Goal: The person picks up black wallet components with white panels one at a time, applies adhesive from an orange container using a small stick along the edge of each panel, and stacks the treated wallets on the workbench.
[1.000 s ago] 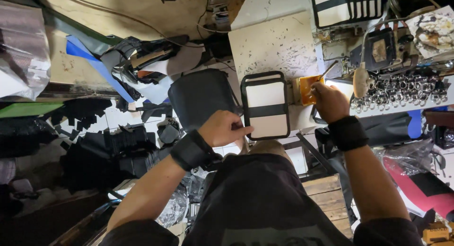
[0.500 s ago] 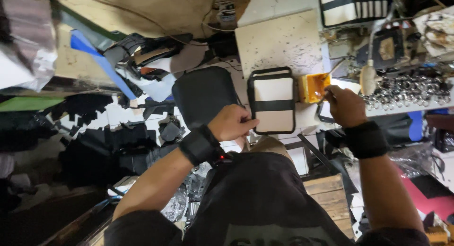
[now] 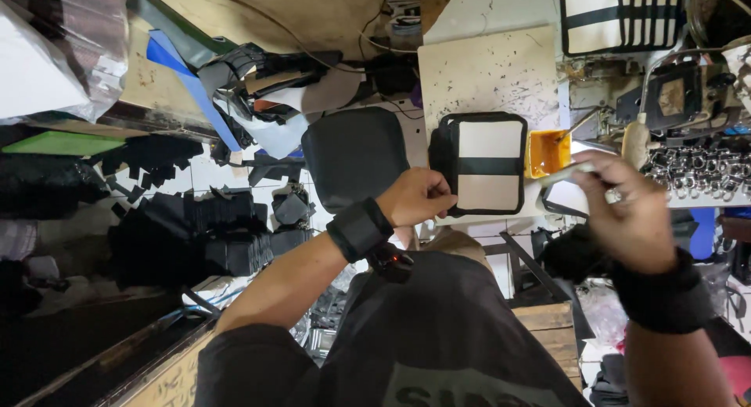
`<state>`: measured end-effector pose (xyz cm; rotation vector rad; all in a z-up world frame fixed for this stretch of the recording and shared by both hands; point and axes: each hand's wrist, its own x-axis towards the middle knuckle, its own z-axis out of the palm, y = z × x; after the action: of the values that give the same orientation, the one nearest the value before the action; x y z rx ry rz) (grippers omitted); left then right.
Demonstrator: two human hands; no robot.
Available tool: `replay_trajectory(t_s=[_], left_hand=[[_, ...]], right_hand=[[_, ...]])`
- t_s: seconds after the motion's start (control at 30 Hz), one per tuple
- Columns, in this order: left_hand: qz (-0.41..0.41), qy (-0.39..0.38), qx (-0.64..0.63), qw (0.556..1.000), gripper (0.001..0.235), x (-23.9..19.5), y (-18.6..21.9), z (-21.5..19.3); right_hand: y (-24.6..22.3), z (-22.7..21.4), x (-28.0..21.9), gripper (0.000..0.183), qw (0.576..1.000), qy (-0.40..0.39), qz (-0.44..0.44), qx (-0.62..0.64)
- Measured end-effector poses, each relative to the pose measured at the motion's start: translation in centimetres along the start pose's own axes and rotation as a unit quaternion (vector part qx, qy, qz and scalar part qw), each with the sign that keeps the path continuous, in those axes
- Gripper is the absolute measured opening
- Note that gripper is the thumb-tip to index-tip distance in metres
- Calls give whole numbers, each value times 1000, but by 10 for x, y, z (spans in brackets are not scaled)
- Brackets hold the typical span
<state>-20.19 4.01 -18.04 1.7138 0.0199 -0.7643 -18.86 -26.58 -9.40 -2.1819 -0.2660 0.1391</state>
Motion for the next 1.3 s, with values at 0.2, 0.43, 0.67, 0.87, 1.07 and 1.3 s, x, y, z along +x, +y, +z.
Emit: replay_trajectory(t_s=[0.2,0.43,0.67,0.87,1.07,1.3], left_hand=[[11,-8,-41,999,18,-5,0,0],[-11,11,-63,998,15,-8,-6,4],[9,18,-70,997,12,-7,-18,7],[-13,11,-65,998,15,-15,-2,2],[35,33,-153,987,17,-9,-22,8],[25,42,-117,992,17,-9,-20,9]], right_hand=[[-26,50,11,25,988,-56,-131,-55],[-16,59,22,24,969,-87,-207,-102],[-35,21,17,17,983,18,-173,-61],[-24,32,13,18,984,5,-167,-60],[-19,76,21,18,978,-12,-195,-68],[-14,105,28,15,951,-11,-254,-175]])
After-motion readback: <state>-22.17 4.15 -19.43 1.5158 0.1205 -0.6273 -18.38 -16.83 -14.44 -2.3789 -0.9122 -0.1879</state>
